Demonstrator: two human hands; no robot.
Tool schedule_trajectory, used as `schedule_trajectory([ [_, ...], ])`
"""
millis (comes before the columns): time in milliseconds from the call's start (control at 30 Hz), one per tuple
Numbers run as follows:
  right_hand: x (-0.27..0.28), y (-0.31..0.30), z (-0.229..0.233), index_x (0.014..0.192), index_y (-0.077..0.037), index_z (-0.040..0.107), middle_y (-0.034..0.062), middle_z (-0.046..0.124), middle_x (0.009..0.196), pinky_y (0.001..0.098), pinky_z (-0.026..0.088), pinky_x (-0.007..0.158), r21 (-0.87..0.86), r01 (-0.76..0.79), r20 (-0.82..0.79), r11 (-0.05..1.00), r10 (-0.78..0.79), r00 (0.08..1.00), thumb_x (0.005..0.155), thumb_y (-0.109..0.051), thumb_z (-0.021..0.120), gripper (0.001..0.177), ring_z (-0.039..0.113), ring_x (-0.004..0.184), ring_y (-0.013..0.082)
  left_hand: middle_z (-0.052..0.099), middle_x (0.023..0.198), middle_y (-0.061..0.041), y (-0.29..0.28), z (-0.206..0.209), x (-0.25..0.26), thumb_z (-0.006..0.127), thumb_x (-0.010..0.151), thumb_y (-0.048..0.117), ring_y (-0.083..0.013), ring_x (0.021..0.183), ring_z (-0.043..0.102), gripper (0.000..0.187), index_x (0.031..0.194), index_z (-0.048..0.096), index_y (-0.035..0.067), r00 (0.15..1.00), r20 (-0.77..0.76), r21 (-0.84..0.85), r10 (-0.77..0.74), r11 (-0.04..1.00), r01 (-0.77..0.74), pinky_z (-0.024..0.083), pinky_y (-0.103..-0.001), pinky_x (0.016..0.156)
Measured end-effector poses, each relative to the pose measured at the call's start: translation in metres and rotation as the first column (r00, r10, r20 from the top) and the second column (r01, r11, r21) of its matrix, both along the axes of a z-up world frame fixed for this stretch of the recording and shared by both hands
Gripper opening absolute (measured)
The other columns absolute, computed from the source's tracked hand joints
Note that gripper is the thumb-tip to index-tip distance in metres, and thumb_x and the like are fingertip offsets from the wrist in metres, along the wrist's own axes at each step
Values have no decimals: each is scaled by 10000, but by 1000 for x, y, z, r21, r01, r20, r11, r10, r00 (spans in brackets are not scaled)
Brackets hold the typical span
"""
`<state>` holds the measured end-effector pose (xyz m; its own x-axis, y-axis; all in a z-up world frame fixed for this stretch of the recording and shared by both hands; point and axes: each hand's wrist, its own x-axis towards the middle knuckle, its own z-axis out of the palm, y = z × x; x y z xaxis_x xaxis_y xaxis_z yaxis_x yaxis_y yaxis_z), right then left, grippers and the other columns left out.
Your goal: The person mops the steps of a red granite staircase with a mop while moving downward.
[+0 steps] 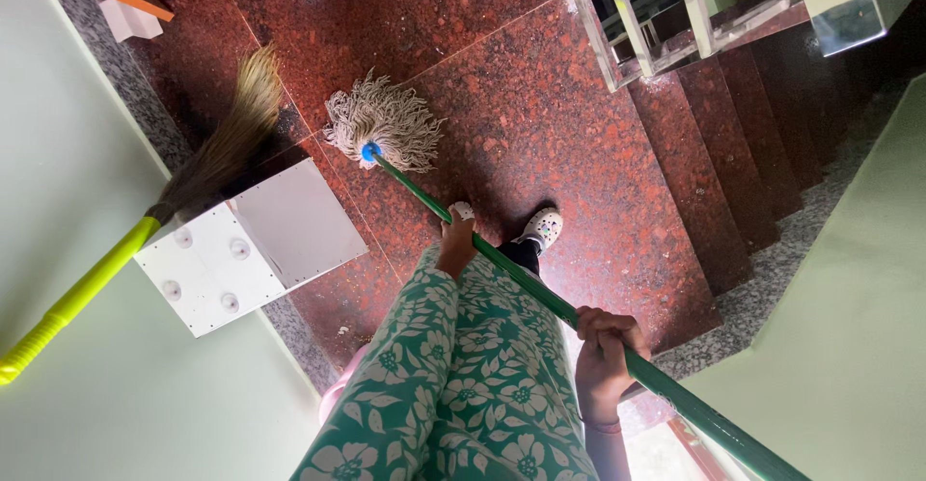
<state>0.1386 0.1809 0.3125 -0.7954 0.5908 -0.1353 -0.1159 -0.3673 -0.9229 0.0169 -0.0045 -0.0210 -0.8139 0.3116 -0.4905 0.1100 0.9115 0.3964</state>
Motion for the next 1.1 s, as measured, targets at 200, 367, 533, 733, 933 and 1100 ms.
schedule_trajectory([
  [200, 17, -9, 8, 934, -8, 534, 100, 511, 710, 448, 511, 987, -33, 198, 42, 980, -197, 979, 919, 84, 412, 153, 505, 785, 220, 423, 1442, -377, 11, -8, -2, 786, 762, 249, -558, 1115, 569, 487, 1180, 661, 32, 993, 62, 87, -101, 992, 95, 522, -595, 908],
  [367, 36, -3, 9, 967, -5, 552, 89, 515, 731, 462, 520, 1019, 28, 298, 53, 954, -299, 953, 934, 91, 401, 181, 507, 763, 210, 415, 1418, -445, 46, -10, -14, 772, 776, 255, -615, 1119, 546, 344, 1035, 715, 35, 974, 24, 118, -227, 968, 222, 498, -604, 951],
  [533, 41, -2, 19, 989, -1, 571, 99, 527, 799, 462, 511, 1041, 57, 372, 31, 927, -374, 927, 969, 105, 424, 182, 521, 793, 211, 453, 1327, -486, 92, -11, -35, 769, 831, 319, -583, 1214, 530, 368, 1051, 726, 28, 920, -17, 146, -391, 910, 389, 400, -691, 1039],
  [733, 40, 4, 32, 978, 25, 580, 108, 526, 755, 437, 527, 1041, 213, 367, 25, 905, -381, 924, 967, 109, 434, 169, 541, 739, 196, 423, 1481, -443, 147, 5, -47, 725, 859, 327, -570, 1270, 530, 361, 1114, 741, 72, 912, 56, 214, -407, 897, 387, 436, -595, 1134],
  [933, 42, 7, 41, 928, 33, 537, 142, 544, 804, 421, 539, 992, 303, 333, 38, 893, -361, 932, 913, 111, 407, 153, 522, 684, 190, 407, 1454, -342, 157, 33, -31, 797, 750, 350, -641, 1326, 372, 448, 1163, 757, 182, 939, 8, 248, -344, 910, 331, 426, -616, 1060],
  [1100, 44, 19, 36, 884, 30, 517, 51, 407, 628, 377, 509, 884, 321, 183, -12, 929, -189, 982, 863, 111, 362, 176, 414, 591, 135, 479, 1387, -307, 139, 17, -15, 792, 838, 445, -623, 1367, 355, 510, 1178, 727, 71, 952, -21, 272, -307, 914, 301, 494, -584, 1040],
])
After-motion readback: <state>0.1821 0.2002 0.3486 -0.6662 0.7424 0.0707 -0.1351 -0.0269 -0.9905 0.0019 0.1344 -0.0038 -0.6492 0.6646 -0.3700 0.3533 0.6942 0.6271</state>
